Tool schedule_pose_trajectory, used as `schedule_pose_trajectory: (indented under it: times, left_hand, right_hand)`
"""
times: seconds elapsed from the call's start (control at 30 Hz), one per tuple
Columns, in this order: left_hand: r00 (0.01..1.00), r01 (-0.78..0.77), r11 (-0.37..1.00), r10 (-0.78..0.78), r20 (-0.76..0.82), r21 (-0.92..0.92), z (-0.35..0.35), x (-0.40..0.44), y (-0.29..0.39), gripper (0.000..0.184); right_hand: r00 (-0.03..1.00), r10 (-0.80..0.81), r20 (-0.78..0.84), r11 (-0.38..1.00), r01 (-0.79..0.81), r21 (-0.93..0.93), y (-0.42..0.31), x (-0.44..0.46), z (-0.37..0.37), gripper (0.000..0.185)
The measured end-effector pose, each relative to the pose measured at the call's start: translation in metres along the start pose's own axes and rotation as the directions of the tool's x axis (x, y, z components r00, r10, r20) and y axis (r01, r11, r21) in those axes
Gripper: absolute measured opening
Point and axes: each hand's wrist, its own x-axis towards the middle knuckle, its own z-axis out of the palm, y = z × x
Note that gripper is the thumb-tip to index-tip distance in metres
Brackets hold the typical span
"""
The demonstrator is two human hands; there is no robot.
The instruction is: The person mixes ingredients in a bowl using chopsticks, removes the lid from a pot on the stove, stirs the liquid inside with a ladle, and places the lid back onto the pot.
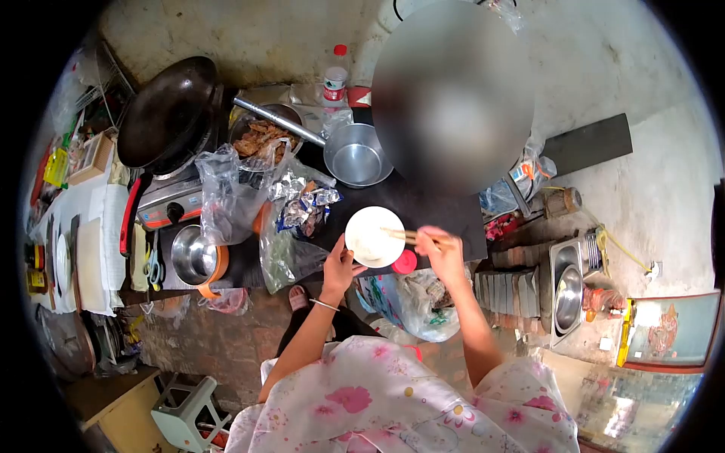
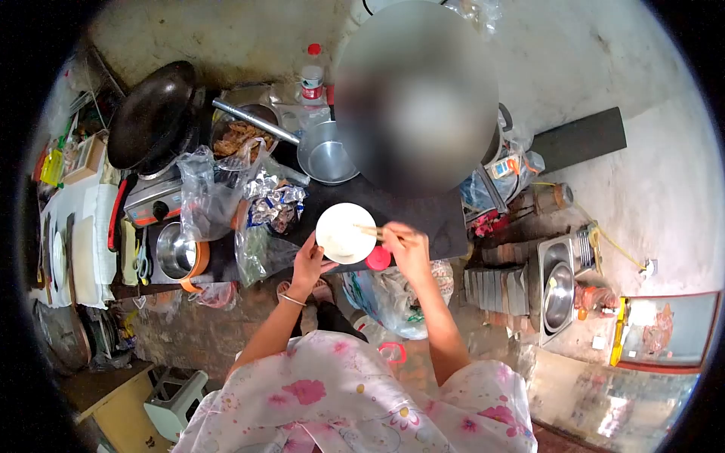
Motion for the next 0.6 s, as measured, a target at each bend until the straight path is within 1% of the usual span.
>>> schedule_pose_trajectory:
  times: [0.03, 0.1, 0.13, 0.17, 0.23, 0.27, 0.3, 0.37, 0.4, 0.43, 0.5, 0.57, 0.6]
  left_hand:
    - [1.000, 0.014, 0.999, -0.014, 0.006, 0.030, 0.000, 0.000, 0.001, 0.044]
    - [1.000, 0.022, 0.999, -0.022, 0.004, 0.037, 0.000, 0.000, 0.002, 0.044]
    - [1.000, 0.031, 0.998, -0.031, 0.003, 0.046, 0.000, 0.000, 0.002, 0.043]
    - [0.999, 0.033, 0.998, -0.033, 0.004, 0.051, 0.000, -0.002, 0.001, 0.043]
    - [1.000, 0.018, 1.000, -0.017, -0.008, 0.017, 0.000, 0.000, 0.001, 0.043]
    - [1.000, 0.015, 1.000, -0.015, -0.005, 0.018, 0.000, 0.001, 0.001, 0.043]
    - [1.000, 0.017, 0.999, -0.016, -0.005, 0.040, -0.001, 0.001, 0.000, 0.043]
    - [1.000, 0.013, 0.998, -0.012, -0.003, 0.061, 0.001, 0.003, 0.002, 0.043]
    - [0.999, 0.034, 0.998, -0.034, -0.006, 0.047, 0.001, 0.001, 0.004, 0.043]
    - [0.998, 0.058, 0.998, -0.057, -0.009, 0.035, 0.001, 0.000, 0.005, 0.043]
    - [0.999, 0.033, 0.999, -0.033, -0.002, 0.023, 0.000, 0.000, 0.003, 0.043]
    - [1.000, 0.008, 1.000, -0.008, 0.008, 0.011, 0.000, 0.001, 0.001, 0.042]
    - [0.999, 0.036, 0.999, -0.036, -0.004, 0.017, 0.001, 0.000, 0.002, 0.042]
  right_hand:
    - [0.997, 0.070, 0.040, 0.998, -0.070, -0.002, 0.007, -0.007, -0.003, 0.018]
    - [0.998, 0.007, 0.066, 0.992, -0.015, 0.121, 0.014, -0.021, 0.017, 0.015]
    - [0.995, -0.062, 0.075, 0.997, 0.059, 0.040, 0.006, -0.017, 0.021, 0.014]
    - [0.996, -0.060, 0.072, 0.997, 0.057, 0.043, 0.005, -0.008, 0.021, 0.014]
    - [0.997, -0.024, -0.075, 0.979, 0.039, 0.202, 0.002, 0.010, 0.017, 0.014]
    - [0.997, -0.028, -0.075, 0.976, 0.043, 0.213, 0.004, 0.012, 0.015, 0.013]
    - [0.996, -0.031, -0.078, 0.976, 0.047, 0.213, 0.012, 0.010, 0.011, 0.013]
    - [0.999, 0.014, 0.047, 0.982, -0.023, 0.188, 0.030, 0.001, 0.001, 0.014]
    - [0.995, 0.065, 0.077, 0.982, -0.078, 0.173, 0.016, -0.007, 0.008, 0.017]
    - [0.995, 0.066, 0.075, 0.981, -0.079, 0.175, 0.016, -0.004, 0.007, 0.017]
    - [0.999, -0.047, 0.024, 0.983, 0.042, 0.177, 0.016, 0.011, 0.003, 0.020]
    - [0.994, -0.030, -0.108, 0.992, 0.043, 0.122, 0.014, 0.025, 0.005, 0.021]
    - [0.998, -0.047, -0.039, 0.986, 0.053, 0.161, 0.020, 0.025, 0.009, 0.020]
